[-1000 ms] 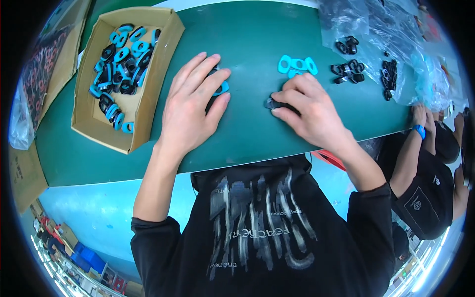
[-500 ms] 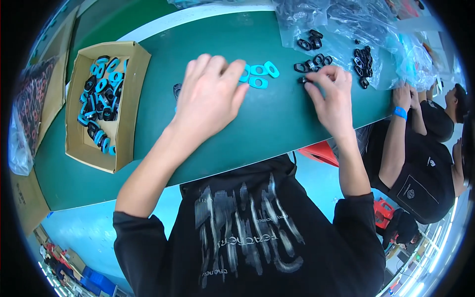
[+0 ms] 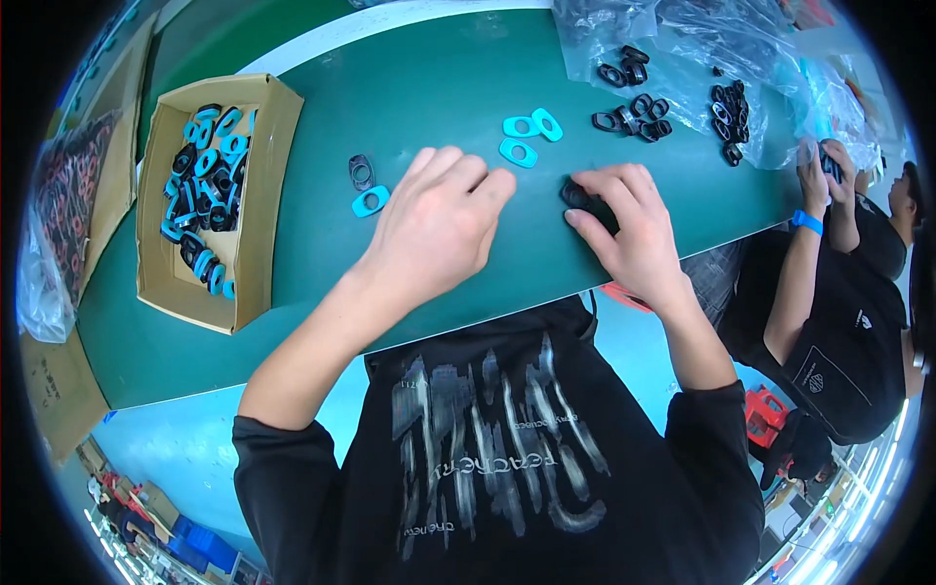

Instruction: The person assembles small green and black plastic components by hand on an assembly line.

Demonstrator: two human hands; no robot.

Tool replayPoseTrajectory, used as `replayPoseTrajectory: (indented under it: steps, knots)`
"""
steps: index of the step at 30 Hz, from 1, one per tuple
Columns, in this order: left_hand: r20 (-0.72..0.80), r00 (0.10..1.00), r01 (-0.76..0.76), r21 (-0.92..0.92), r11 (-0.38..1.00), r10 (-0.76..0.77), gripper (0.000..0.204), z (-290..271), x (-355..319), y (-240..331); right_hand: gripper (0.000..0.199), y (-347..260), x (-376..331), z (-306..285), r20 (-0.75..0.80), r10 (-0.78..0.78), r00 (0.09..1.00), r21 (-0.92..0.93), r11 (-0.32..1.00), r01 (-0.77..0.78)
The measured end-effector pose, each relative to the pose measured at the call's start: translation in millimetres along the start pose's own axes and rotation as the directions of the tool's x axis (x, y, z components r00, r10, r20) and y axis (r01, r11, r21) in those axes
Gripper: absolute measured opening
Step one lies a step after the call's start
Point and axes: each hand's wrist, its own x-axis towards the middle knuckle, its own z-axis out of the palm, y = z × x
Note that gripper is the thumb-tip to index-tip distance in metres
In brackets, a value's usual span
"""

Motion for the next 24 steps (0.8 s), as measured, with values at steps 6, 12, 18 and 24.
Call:
replayPoseTrajectory:
  steps: [6, 12, 18, 24]
  knots:
    - [-0.008, 0.999, -0.032, 0.021, 0.999, 0.032, 0.024, -21, 2, -5, 0.036, -7, 5, -13, 0.111, 0.163, 0.98, 0.009, 0.986, -0.165]
    - [0.135, 0.99, -0.039, -0.016, 0.999, 0.04, 0.031, -20, 1, -12, 0.028, 4, -2, -13, 0.1, 0.115, 0.988, 0.049, 0.992, -0.12]
    - [0.015, 1.0, 0.005, 0.052, 0.999, -0.006, 0.032, -10, 0, -9, 0.03, -6, -3, 14, -0.075, 0.072, 0.995, 0.269, 0.962, -0.049]
    - [-0.001, 1.0, 0.022, -0.004, 1.0, -0.022, 0.026, -11, -8, -4, 0.033, -17, 0, 9, 0.028, -0.151, 0.988, 0.07, 0.986, 0.149]
